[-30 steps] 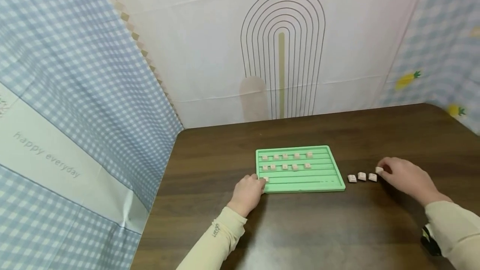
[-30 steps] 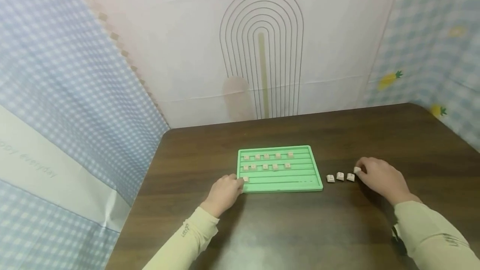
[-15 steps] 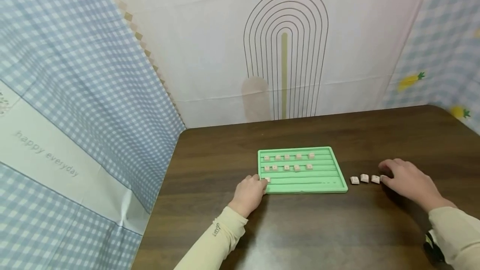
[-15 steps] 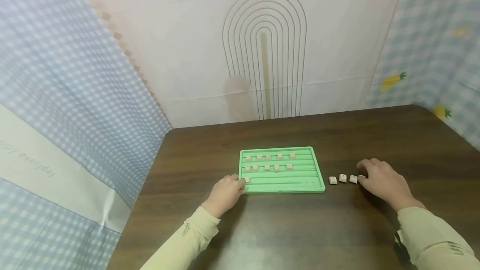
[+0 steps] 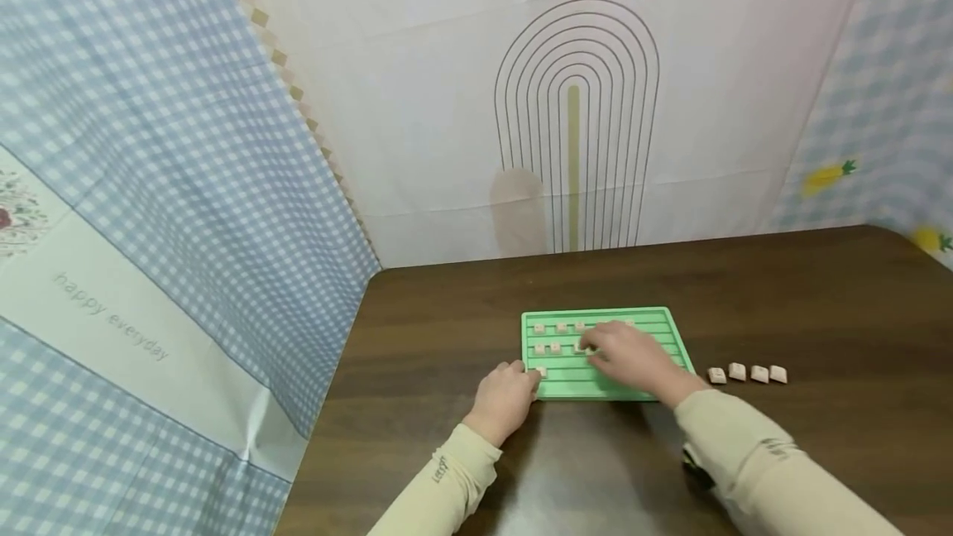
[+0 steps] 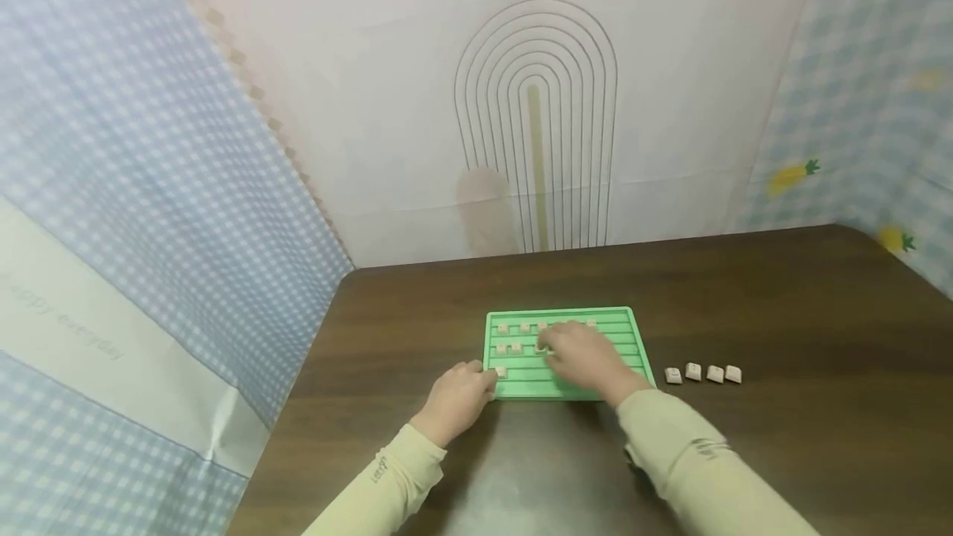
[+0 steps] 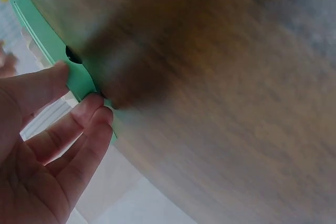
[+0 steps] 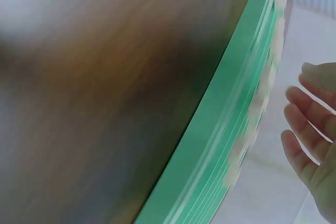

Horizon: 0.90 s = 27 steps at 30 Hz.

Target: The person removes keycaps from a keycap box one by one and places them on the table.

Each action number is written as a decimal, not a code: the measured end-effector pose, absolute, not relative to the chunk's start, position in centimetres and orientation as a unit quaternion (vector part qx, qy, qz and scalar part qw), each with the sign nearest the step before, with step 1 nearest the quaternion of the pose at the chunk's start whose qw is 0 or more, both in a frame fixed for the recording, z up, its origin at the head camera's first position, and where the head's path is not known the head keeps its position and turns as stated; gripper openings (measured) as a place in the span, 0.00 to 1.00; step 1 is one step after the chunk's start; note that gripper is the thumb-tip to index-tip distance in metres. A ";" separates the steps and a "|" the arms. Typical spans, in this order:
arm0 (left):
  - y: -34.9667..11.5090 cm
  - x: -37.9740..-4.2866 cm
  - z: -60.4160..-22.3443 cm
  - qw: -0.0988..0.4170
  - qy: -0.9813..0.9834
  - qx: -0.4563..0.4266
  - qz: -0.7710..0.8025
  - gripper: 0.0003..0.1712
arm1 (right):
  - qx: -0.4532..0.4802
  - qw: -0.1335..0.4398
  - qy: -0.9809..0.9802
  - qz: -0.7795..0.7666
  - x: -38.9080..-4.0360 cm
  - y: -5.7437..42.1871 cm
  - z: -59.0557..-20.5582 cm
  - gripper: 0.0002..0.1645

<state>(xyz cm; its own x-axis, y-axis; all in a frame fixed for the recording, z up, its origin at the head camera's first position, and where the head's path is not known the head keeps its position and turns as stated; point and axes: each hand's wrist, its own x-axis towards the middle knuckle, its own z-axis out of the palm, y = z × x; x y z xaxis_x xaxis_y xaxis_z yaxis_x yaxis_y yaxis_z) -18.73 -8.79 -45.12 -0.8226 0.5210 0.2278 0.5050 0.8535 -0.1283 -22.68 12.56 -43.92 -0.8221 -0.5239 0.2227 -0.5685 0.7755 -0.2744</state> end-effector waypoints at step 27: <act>-9.0 -18.7 -45.6 0.153 -0.949 -0.271 0.040 0.07 | 0.322 0.143 -0.922 0.161 -23.1 9.8 -44.0 0.08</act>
<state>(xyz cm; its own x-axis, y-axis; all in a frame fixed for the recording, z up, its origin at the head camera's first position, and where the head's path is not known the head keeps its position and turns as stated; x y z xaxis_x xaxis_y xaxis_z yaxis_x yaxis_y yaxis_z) -18.70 -9.02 -45.55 -0.8059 0.5274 0.2688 0.5031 0.8496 -0.1585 -23.10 9.79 -43.97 -0.7520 -0.5477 0.3667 -0.6395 0.7410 -0.2047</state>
